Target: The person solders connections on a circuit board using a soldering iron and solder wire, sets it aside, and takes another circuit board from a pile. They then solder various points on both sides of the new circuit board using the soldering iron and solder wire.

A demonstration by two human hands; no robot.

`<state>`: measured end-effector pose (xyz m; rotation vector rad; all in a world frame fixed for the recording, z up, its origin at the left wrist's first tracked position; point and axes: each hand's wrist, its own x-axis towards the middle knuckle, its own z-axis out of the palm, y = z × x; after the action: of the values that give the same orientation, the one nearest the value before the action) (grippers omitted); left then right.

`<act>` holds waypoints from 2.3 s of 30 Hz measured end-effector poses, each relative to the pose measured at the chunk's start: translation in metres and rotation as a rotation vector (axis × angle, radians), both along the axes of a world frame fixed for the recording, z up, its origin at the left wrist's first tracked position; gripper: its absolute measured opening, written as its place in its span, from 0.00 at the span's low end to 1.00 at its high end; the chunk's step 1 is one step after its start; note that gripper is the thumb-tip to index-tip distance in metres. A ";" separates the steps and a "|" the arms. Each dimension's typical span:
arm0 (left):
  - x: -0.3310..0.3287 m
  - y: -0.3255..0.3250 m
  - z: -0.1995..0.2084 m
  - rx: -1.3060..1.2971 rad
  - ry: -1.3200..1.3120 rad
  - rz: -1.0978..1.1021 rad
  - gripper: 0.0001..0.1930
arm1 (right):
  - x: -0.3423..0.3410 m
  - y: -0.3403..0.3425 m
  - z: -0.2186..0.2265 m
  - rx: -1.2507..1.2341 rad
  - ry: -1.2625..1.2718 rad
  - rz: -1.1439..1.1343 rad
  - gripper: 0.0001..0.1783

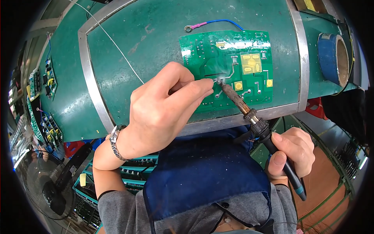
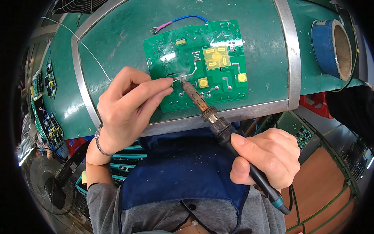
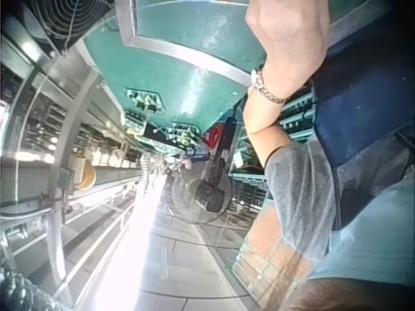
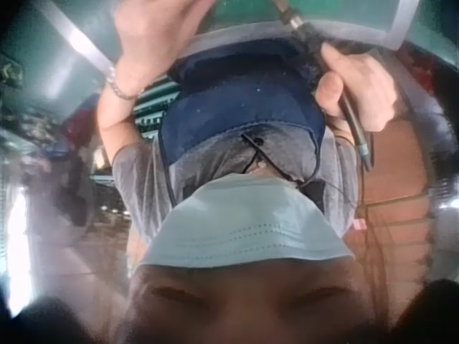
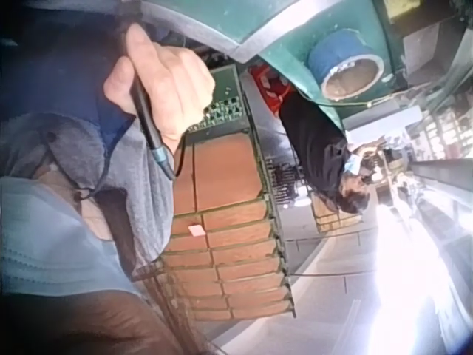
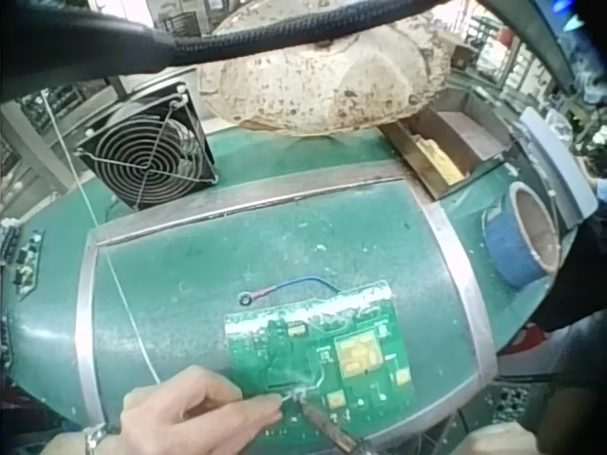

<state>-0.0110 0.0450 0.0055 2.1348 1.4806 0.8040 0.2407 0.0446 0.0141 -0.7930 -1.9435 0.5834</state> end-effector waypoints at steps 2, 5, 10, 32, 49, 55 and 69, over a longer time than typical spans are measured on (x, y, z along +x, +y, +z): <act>-0.002 -0.001 0.002 -0.031 0.000 0.019 0.12 | -0.002 0.001 0.000 -0.008 0.005 0.016 0.11; -0.003 0.000 0.007 -0.073 -0.022 0.075 0.12 | -0.003 0.001 -0.001 -0.015 0.012 0.027 0.11; -0.008 -0.003 0.019 -0.062 0.042 0.097 0.15 | -0.006 0.003 -0.003 -0.025 0.024 0.047 0.11; 0.003 -0.020 0.010 0.007 0.034 0.008 0.15 | 0.018 -0.015 0.002 -0.039 -0.015 -0.137 0.14; 0.010 -0.014 -0.005 0.099 -0.032 -0.040 0.16 | 0.015 -0.016 -0.002 -0.011 -0.021 -0.077 0.13; 0.005 -0.018 -0.002 0.046 -0.011 -0.047 0.15 | 0.012 -0.015 -0.004 -0.027 0.020 -0.005 0.11; 0.000 -0.020 0.000 0.090 0.052 -0.066 0.14 | 0.011 -0.015 -0.002 -0.025 0.016 0.042 0.11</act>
<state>-0.0114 0.0252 0.0054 2.2741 1.4162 0.8122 0.2518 0.0297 0.0117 -0.7628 -1.9456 0.6379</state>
